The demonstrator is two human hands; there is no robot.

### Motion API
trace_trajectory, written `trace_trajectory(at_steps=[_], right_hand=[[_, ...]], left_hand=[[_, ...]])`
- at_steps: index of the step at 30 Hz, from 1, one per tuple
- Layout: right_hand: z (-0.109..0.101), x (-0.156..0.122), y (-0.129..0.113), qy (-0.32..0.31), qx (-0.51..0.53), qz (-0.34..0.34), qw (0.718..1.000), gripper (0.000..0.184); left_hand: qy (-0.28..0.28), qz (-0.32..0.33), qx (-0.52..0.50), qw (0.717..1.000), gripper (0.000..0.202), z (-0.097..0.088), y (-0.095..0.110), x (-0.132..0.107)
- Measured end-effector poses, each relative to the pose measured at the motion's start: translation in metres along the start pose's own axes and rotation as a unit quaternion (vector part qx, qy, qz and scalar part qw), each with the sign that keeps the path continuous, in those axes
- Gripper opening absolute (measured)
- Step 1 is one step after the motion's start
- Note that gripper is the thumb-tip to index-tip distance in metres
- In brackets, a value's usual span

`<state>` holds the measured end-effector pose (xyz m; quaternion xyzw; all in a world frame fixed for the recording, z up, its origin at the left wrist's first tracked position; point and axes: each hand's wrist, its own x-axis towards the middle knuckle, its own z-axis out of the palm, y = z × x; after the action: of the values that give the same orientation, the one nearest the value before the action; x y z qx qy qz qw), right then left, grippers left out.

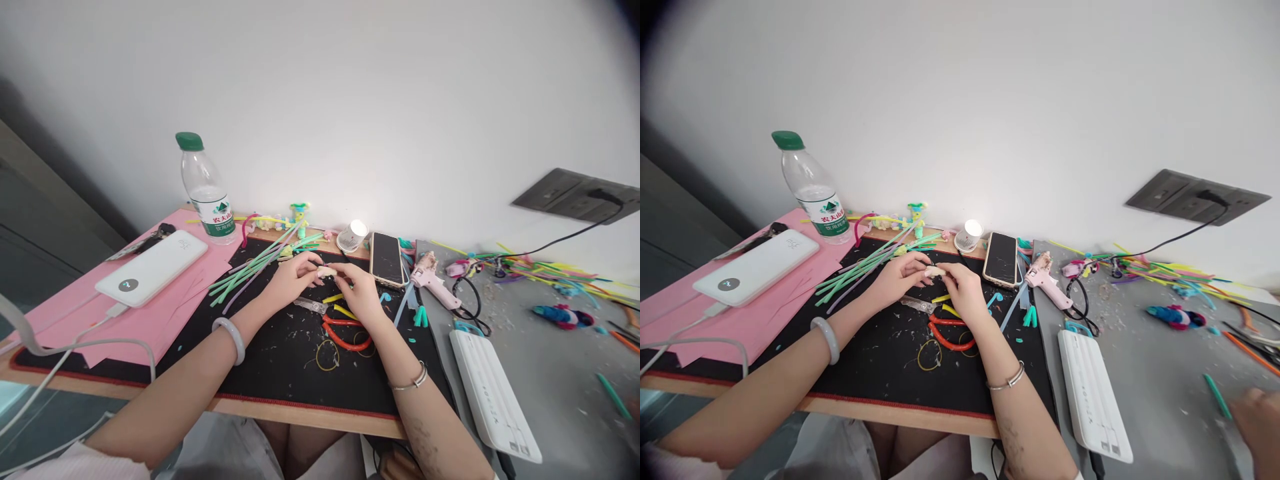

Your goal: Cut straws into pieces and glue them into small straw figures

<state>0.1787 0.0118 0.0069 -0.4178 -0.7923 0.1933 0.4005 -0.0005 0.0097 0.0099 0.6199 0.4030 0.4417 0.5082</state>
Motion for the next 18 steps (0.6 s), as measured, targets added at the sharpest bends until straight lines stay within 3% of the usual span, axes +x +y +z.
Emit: trace_trajectory(at_steps=[9,18], right_hand=[[0.0036,-0.0008,-0.0019,0.011,0.065,0.049,0.997,0.023],[0.004,-0.0017,-0.0001,0.0,0.053,0.053,0.997,0.016]], left_hand=[[0.023,0.017,0.005,1.0,0.019,0.0003,-0.0008,0.0006],[0.025,0.011,-0.012,1.0,0.018,0.0004,-0.0023,0.001]])
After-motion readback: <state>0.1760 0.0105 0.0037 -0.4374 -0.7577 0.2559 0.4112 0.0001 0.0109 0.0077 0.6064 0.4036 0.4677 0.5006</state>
